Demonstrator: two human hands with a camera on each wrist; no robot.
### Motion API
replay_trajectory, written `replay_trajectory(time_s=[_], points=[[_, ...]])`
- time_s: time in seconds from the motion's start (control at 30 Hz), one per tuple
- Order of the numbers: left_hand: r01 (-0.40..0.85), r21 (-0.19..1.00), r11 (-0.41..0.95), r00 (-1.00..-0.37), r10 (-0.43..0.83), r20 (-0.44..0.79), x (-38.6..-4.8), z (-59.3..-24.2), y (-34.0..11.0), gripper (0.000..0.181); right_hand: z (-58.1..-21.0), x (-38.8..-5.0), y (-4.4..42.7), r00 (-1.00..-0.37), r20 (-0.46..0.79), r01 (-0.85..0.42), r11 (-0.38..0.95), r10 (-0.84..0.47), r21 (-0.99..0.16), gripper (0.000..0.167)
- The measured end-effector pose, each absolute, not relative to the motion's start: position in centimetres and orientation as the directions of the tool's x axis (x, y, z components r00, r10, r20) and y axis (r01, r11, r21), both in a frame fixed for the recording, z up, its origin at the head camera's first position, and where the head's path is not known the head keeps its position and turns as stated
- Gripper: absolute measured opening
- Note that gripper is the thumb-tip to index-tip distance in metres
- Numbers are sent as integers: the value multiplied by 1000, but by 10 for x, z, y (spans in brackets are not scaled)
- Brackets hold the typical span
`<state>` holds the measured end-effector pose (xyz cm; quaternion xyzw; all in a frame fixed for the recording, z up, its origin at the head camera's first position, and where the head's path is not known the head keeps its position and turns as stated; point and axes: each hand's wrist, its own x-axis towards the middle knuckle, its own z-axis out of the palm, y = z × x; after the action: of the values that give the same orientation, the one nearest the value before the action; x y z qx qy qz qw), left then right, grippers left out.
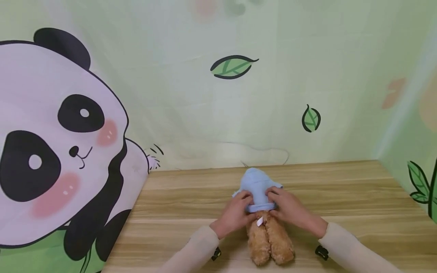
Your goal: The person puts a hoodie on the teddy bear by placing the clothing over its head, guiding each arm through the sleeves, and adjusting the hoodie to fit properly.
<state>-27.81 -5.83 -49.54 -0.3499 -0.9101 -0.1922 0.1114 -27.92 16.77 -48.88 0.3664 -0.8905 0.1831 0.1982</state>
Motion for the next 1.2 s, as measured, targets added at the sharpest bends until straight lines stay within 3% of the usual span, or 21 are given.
replay_trajectory(time_s=[0.27, 0.4, 0.6, 0.7, 0.8, 1.0, 1.2], points=[[595, 377, 710, -803, 506, 315, -282, -493, -52, 47, -486, -283, 160, -748, 426, -638, 729, -509, -247, 40], [609, 344, 715, -793, 529, 304, -282, -495, -51, 41, -485, -283, 161, -763, 391, -630, 729, -515, -268, 39], [671, 258, 695, -730, 559, 393, -282, -499, -48, 19, -491, -283, 161, -705, 446, -674, 716, -551, -182, 29], [693, 195, 694, -694, 570, 440, -284, -503, -47, 15, -493, -283, 160, -648, 505, -705, 700, -570, -115, 32], [705, 162, 690, -671, 576, 466, -285, -506, -47, 16, -495, -282, 160, -631, 519, -713, 695, -577, -94, 35], [686, 143, 713, -693, 581, 427, -282, -507, -45, 17, -498, -280, 158, -667, 452, -705, 698, -592, -125, 31], [657, 45, 753, -692, 578, 433, -280, -509, -41, 18, -506, -278, 153, -623, 482, -735, 671, -616, -93, 24]])
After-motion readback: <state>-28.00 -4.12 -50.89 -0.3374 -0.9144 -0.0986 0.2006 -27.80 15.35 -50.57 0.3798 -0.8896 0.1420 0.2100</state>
